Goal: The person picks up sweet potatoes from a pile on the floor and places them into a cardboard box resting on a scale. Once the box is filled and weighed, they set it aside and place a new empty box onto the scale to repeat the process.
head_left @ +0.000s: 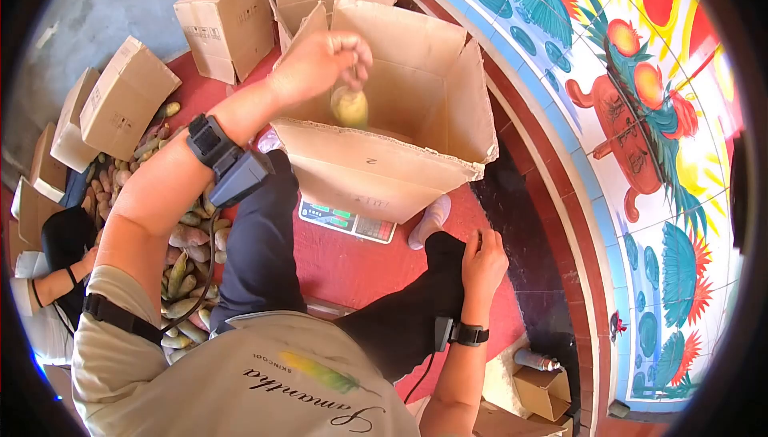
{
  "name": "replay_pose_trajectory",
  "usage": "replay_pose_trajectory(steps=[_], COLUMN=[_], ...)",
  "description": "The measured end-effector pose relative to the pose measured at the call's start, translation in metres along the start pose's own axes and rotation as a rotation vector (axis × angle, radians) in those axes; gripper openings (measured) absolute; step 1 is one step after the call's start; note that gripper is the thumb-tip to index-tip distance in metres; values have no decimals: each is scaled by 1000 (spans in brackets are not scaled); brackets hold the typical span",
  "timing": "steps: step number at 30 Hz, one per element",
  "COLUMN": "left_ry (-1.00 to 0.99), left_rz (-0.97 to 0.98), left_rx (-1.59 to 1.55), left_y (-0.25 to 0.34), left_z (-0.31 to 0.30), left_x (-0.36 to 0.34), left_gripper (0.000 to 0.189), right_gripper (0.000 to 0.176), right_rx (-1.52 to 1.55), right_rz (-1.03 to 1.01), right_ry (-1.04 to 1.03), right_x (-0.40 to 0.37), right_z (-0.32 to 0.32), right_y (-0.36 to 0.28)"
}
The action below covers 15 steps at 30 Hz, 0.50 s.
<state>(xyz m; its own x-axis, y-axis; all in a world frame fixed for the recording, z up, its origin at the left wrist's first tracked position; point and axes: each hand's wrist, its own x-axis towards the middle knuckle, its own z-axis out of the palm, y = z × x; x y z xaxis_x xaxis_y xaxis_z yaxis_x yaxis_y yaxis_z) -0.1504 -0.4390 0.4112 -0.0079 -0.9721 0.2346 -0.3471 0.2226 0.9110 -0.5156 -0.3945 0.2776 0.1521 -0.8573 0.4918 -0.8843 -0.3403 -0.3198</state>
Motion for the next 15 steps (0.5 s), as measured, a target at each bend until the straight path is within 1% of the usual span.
replay_pose_trajectory(steps=[1,2,3,5,6,7,9,10,12,13,15], left_ry=[-73,-120,-128,-164,-160,-163,-104,-101,67,70,232], left_rz=[-79,-105,-109,-195,-255,-263,-75,-84,113,104,343], left_rx=[47,97,93,199,117,114,206,204,294,293,577], left_y=[-8,-15,-21,-29,-30,-30,-20,-14,-3,0,4], left_z=[5,7,7,10,11,12,12,12,11,9,1], left_x=[-3,-6,-8,-15,-19,-22,-31,-36,-48,-56,-72], left_gripper=[15,16,16,16,16,16,17,17,19,19,21], right_gripper=[9,9,9,9,9,9,9,9,10,10,10], right_rx=[-3,-4,-7,-17,-20,-21,-16,-15,4,5,14], right_rz=[5,4,4,8,2,5,18,15,10,7,29], right_ry=[-9,-9,-7,-14,-15,-23,-16,-26,-6,-14,-23], right_x=[0,0,0,2,3,3,3,3,3,3,4], right_z=[0,1,1,0,0,1,2,2,3,2,0], right_y=[0,0,0,-1,-1,-1,-1,-1,-3,-5,-9])
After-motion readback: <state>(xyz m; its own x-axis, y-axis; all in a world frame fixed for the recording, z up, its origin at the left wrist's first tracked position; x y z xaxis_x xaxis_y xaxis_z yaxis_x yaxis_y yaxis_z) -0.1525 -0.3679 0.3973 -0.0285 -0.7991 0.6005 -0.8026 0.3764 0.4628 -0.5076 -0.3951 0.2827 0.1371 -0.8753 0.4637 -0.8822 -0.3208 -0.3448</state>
